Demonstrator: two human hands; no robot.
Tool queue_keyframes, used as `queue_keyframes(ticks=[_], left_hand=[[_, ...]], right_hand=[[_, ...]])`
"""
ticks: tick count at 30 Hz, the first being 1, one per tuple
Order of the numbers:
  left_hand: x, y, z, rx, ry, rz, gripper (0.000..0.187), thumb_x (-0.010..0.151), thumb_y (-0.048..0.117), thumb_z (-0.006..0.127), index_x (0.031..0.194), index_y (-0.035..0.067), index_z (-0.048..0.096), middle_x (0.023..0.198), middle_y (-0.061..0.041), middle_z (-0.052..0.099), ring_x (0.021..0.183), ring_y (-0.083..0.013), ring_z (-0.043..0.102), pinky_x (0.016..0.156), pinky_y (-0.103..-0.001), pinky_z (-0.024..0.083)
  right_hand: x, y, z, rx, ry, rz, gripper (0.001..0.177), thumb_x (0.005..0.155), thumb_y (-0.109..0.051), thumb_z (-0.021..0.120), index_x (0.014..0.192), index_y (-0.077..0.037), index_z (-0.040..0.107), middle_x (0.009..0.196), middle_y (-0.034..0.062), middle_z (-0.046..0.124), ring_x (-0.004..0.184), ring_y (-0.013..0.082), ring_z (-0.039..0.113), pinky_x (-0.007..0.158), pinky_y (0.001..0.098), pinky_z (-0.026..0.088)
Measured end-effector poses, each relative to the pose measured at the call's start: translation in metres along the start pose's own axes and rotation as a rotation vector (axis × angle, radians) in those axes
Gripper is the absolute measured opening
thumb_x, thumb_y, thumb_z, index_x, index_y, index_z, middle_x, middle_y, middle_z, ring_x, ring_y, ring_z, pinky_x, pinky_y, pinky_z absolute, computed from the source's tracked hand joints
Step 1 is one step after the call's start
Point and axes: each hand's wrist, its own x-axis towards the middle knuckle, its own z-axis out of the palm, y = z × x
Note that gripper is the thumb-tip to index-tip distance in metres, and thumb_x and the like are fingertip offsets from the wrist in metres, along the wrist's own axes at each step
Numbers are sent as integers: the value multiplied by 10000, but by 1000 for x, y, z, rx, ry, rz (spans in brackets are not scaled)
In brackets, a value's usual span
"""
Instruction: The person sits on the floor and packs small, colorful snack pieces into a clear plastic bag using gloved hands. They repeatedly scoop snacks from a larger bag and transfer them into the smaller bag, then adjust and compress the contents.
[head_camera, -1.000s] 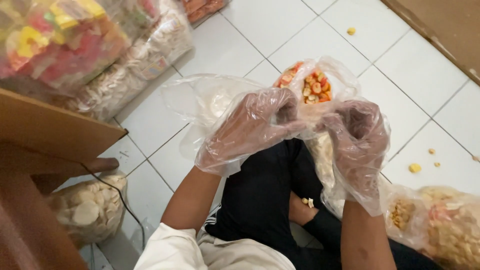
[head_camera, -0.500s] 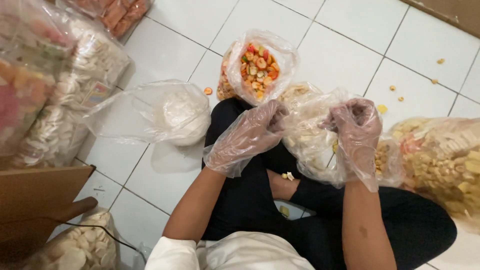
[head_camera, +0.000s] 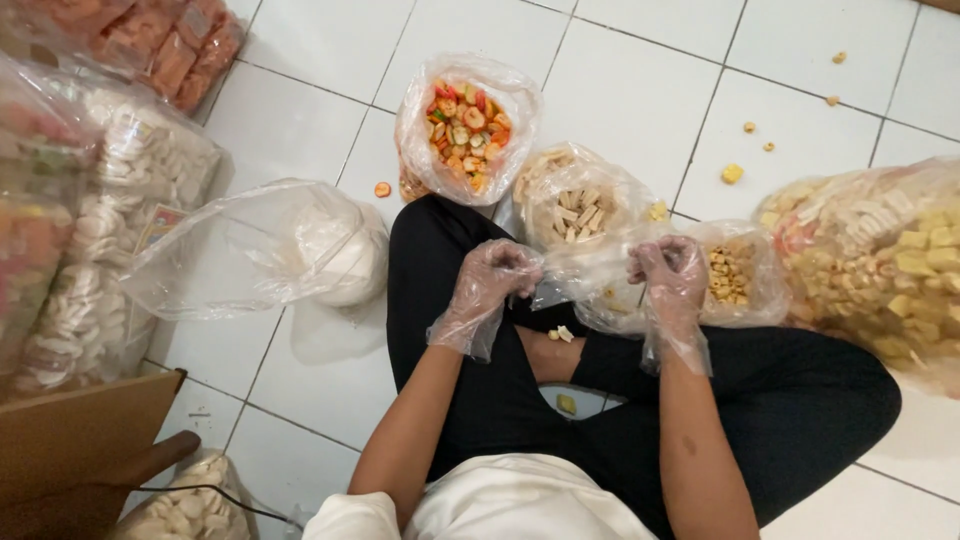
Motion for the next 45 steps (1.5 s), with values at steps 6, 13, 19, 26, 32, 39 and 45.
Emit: queue_keyframes(ticks=[6,13,19,26,32,39,45], left_hand=[[-15,10,28,90,206,278,318,677,-30,916,706,38,608,661,-110,641,469,-127,615,415,-238,517],[-32,26,57,361,68,270,316,629,151,960,752,100,673,723,-24,553,669,-94,507,598,-236,452],[-33,55,65,605,12,249,245,639,226,925,748,139,724,708,-30,630,654,-149,637,615,-258,509],[-45,79,90,656,-98,484,271,626,83,875,813,91,679,619,-74,619,557,-212,650,538,-302,533],[-42,119,99,1025,-393,824,1000,611,611,868,1414,144,499,1392,-160,541,1307,-421,507,1113,-525,374],[-53,135,115,1503,-347,1010,728,750,232,703,1441,91,523,1075,-163,625,995,-382,649,821,-507,553],[-35,124,99,1173,-503,660,790,691,246,718,1449,202,500,1080,-64,626,996,-339,680,851,-444,568]], right_hand=[[-21,0,20,-1005,486,-1078,468,895,-287,906,1119,22,634,947,165,624,860,280,685,744,363,607],[-92,-68,51,-299,-365,-724,436,723,-123,948,1022,14,662,862,120,668,788,259,706,801,334,584],[-83,-54,33,-141,-222,-301,254,742,15,921,848,-3,692,721,85,679,677,114,660,631,299,604],[-64,-69,15,-462,-48,-588,281,716,15,857,825,-93,621,737,45,639,694,181,650,639,316,574],[-33,-38,-25,-46,-197,-199,348,779,56,833,979,-49,570,851,24,571,753,85,617,646,271,580],[-60,-111,-12,-252,-156,-345,265,842,-20,851,963,-83,625,817,76,694,726,129,706,637,259,585],[-67,-171,-22,-459,-605,-834,519,892,-135,662,1349,43,495,1408,264,532,1096,342,705,1055,547,485]])
